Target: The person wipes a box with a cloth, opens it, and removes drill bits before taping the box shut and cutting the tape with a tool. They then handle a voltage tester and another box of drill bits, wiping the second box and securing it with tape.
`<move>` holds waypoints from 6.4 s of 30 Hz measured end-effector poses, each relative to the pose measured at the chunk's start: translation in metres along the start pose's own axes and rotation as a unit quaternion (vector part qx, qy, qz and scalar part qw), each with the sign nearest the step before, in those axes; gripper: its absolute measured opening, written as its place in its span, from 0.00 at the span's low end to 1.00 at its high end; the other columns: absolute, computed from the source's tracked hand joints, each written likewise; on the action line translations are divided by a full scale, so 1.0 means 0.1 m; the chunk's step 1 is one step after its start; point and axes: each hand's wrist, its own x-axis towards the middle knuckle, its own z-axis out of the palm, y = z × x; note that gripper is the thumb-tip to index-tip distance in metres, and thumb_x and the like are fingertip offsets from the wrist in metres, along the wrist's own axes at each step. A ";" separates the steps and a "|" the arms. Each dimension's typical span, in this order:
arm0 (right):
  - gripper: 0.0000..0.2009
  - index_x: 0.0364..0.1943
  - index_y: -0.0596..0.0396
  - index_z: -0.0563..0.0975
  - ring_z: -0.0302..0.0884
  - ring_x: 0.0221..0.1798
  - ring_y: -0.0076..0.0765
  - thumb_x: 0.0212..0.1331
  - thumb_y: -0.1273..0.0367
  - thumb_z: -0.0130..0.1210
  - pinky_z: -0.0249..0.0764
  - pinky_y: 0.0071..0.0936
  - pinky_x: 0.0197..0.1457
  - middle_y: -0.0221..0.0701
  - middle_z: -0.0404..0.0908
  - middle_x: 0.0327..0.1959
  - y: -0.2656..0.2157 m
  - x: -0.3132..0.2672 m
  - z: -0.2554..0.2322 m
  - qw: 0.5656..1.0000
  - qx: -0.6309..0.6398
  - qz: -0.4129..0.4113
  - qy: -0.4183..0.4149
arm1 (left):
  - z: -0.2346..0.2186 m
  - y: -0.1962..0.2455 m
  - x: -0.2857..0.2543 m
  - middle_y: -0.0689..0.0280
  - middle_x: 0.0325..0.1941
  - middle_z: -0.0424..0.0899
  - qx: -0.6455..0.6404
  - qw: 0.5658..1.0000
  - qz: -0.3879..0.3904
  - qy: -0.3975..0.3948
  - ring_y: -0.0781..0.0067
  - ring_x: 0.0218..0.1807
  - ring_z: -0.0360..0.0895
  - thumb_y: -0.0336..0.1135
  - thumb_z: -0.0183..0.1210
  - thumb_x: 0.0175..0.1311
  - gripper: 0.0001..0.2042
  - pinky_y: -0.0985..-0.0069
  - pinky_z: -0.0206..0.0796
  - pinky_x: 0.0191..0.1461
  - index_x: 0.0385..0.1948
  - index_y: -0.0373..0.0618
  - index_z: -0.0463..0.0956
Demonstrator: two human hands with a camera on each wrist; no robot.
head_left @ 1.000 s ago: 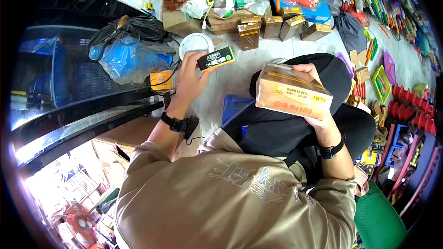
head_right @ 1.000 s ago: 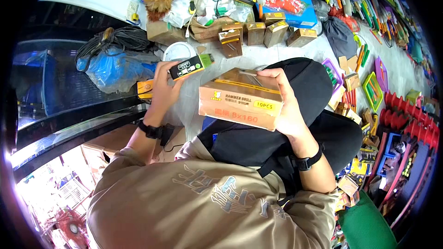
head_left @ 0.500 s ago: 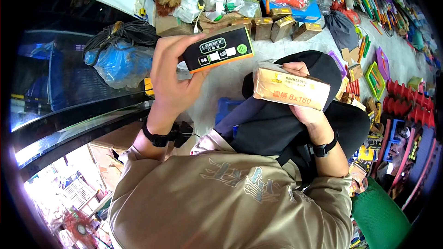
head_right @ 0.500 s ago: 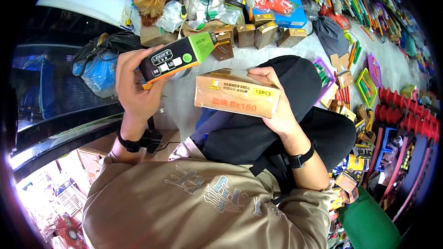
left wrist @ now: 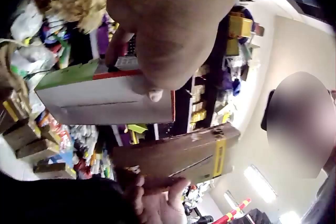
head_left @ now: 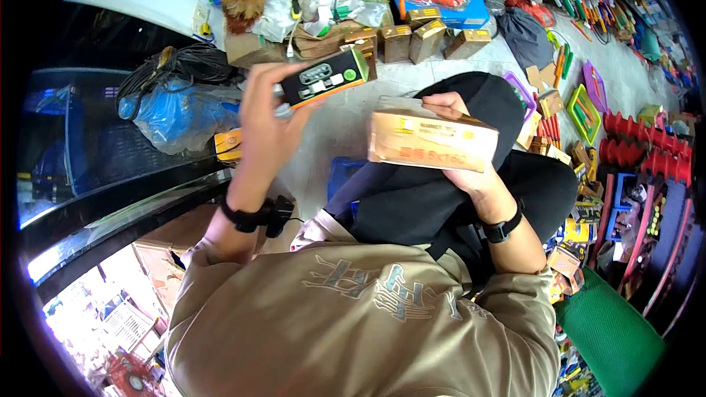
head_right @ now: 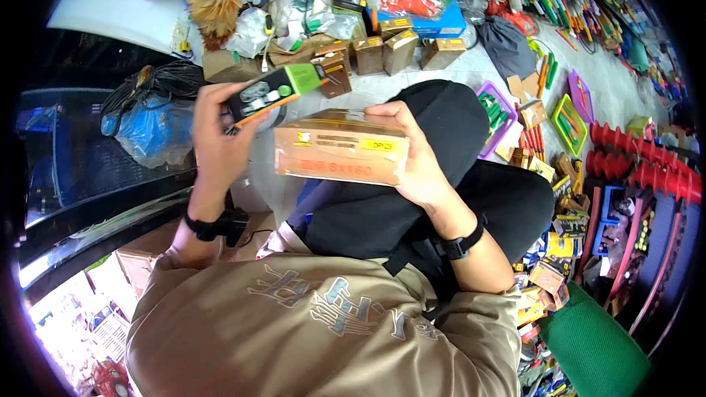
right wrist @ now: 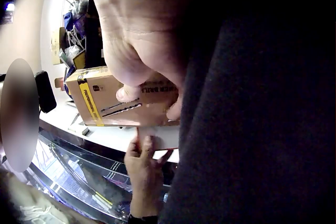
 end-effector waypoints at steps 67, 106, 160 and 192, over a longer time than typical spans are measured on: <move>0.23 0.60 0.60 0.68 0.86 0.40 0.26 0.65 0.76 0.65 0.84 0.24 0.42 0.35 0.82 0.45 -0.03 0.32 0.49 0.979 -0.151 0.137 0.011 | -0.20 -0.17 -0.42 0.56 0.56 0.87 -0.271 0.950 -0.123 -0.094 0.65 0.55 0.86 0.26 0.76 0.52 0.30 0.69 0.78 0.58 0.57 0.42 0.72; 0.15 0.60 0.60 0.68 0.86 0.48 0.30 0.74 0.73 0.54 0.82 0.28 0.52 0.38 0.83 0.50 0.02 0.37 0.45 0.991 -0.043 0.120 -0.048 | 1.19 -3.31 -1.79 0.46 0.66 0.67 0.081 0.891 -0.436 0.094 0.45 0.66 0.71 0.31 0.78 0.51 0.40 0.54 0.64 0.70 0.64 0.37 0.61; 0.07 0.41 0.60 0.79 0.72 0.24 0.11 0.66 0.71 0.64 0.67 0.15 0.29 0.21 0.79 0.22 -1.34 -1.41 -0.26 0.921 -0.223 -0.094 0.305 | 1.85 2.18 1.11 0.76 0.21 0.75 -0.366 0.815 0.034 -0.448 0.92 0.17 0.66 0.44 0.73 0.63 0.16 0.90 0.58 0.19 0.34 0.44 0.78; 0.16 0.51 0.67 0.78 0.79 0.20 0.17 0.76 0.63 0.53 0.73 0.16 0.25 0.27 0.85 0.23 -1.03 -0.87 -0.91 0.962 -0.038 -0.164 0.216 | 2.81 1.87 1.34 0.63 0.30 0.81 -0.513 0.727 0.100 -0.445 0.79 0.28 0.77 0.59 0.55 0.75 0.29 0.81 0.70 0.30 0.47 0.32 0.76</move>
